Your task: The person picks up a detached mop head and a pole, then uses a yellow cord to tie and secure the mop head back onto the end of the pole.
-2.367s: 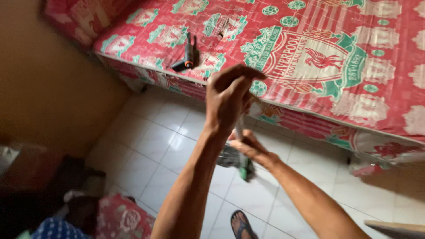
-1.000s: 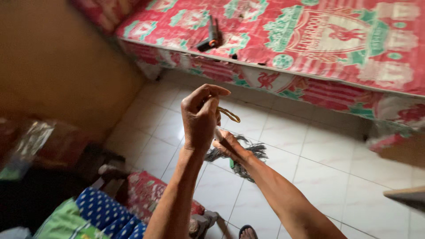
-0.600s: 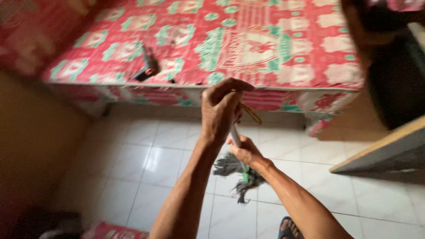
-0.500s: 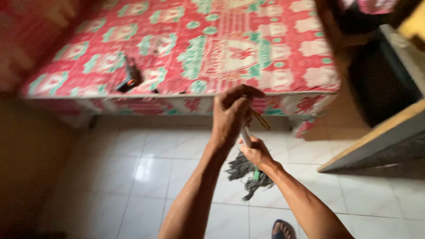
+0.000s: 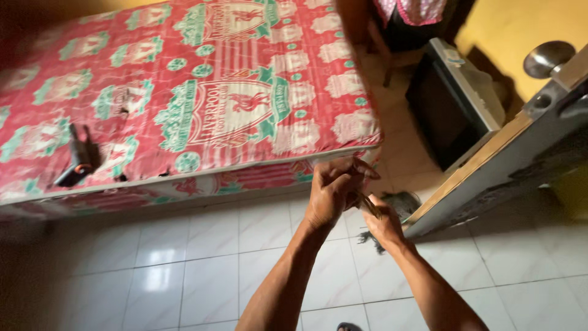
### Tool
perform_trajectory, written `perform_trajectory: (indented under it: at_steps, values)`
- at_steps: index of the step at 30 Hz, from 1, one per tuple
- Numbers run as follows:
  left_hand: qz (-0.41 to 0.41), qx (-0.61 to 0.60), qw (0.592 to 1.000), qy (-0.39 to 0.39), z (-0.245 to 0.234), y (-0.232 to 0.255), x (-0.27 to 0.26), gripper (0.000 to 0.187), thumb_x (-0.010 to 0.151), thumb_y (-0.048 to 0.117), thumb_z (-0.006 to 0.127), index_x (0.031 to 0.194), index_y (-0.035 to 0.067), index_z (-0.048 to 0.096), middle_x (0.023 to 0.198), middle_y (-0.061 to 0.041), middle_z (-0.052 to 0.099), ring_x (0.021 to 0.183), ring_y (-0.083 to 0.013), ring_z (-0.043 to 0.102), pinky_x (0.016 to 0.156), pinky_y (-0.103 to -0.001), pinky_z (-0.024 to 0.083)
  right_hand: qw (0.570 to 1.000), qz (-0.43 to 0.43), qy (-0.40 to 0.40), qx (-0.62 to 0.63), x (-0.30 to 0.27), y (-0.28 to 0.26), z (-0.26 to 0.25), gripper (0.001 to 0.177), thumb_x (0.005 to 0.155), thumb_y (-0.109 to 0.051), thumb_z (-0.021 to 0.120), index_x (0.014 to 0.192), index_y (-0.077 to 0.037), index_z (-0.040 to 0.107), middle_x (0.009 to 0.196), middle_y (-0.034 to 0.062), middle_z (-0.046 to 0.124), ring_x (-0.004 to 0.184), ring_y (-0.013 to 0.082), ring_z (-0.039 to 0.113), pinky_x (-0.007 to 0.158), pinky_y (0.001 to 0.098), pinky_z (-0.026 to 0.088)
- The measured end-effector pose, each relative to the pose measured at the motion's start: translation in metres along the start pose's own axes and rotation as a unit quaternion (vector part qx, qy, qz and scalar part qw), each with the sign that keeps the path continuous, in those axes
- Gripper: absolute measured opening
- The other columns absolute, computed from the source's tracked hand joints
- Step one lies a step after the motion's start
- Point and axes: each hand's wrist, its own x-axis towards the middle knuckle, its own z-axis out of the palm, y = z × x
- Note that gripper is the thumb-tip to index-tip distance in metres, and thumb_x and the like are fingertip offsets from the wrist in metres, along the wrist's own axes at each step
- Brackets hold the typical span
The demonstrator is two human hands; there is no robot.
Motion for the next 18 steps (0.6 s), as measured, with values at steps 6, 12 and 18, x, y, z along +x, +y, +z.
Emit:
perform_trajectory:
  at_steps: [6, 12, 18]
  values:
    - [-0.030, -0.023, 0.997, -0.060, 0.034, -0.008, 0.057, 0.025, 0.089, -0.004, 0.049, 0.099, -0.006, 0.071, 0.062, 0.006, 0.043, 0.050, -0.0045, 0.033, 0.046, -0.025, 0.026, 0.966, 0.239, -0.002, 0.096, 0.010, 0.006, -0.025, 0.019, 0.096, -0.019, 0.060, 0.113, -0.010, 0.066, 0.082, 0.0196, 0.067, 0.070, 0.0359, 0.064, 0.063, 0.0473, 0.050]
    - [-0.041, 0.062, 0.989, -0.127, 0.061, -0.012, 0.115, 0.021, 0.093, 0.001, 0.054, 0.099, -0.002, 0.074, 0.085, 0.001, 0.067, 0.059, -0.0061, 0.045, 0.051, -0.024, 0.034, 0.961, 0.185, 0.163, 0.122, 0.029, -0.015, -0.066, 0.034, 0.087, -0.016, 0.067, 0.119, -0.005, 0.066, 0.099, 0.0162, 0.072, 0.086, 0.0298, 0.069, 0.074, 0.0410, 0.054]
    - [-0.002, 0.079, 0.979, -0.188, 0.036, -0.034, 0.205, 0.022, 0.097, 0.001, 0.053, 0.102, -0.002, 0.075, 0.092, -0.003, 0.067, 0.065, -0.0080, 0.049, 0.056, -0.025, 0.038, 0.940, 0.245, 0.175, 0.162, 0.096, 0.015, -0.052, 0.026, 0.087, -0.015, 0.065, 0.112, -0.007, 0.069, 0.097, 0.0128, 0.075, 0.090, 0.0276, 0.072, 0.081, 0.0401, 0.054]
